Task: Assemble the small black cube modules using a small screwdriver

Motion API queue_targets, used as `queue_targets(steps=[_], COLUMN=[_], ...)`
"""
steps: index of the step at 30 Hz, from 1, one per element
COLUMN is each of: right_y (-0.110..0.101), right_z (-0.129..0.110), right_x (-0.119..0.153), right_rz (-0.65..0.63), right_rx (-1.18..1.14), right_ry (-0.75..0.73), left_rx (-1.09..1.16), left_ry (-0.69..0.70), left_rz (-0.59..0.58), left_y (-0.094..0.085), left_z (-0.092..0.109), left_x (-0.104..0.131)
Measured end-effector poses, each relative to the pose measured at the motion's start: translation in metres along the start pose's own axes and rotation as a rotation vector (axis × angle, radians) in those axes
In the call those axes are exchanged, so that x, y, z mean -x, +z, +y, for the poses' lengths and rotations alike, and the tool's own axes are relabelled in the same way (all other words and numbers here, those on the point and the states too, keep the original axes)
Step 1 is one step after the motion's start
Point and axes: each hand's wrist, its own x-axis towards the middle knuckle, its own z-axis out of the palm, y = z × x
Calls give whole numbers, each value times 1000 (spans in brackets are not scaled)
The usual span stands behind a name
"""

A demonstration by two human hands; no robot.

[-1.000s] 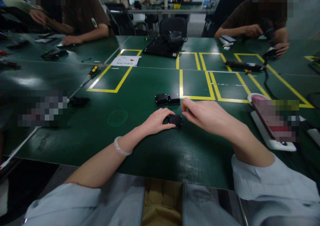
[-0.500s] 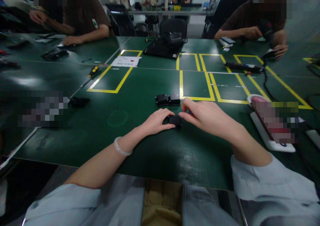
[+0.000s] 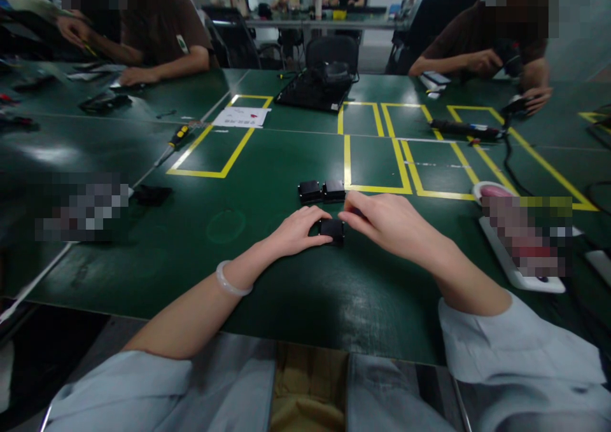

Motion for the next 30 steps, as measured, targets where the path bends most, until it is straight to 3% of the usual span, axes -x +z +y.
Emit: queue_targets(steps=[30], right_y=[8], right_z=[-10], right_x=[-27], right_rz=[26], right_rx=[-33], right_ry=[-7], left_rx=[5], left_ry=[-8], left_rz=[-8], left_y=[-13], left_z=[-13], left_x=[14])
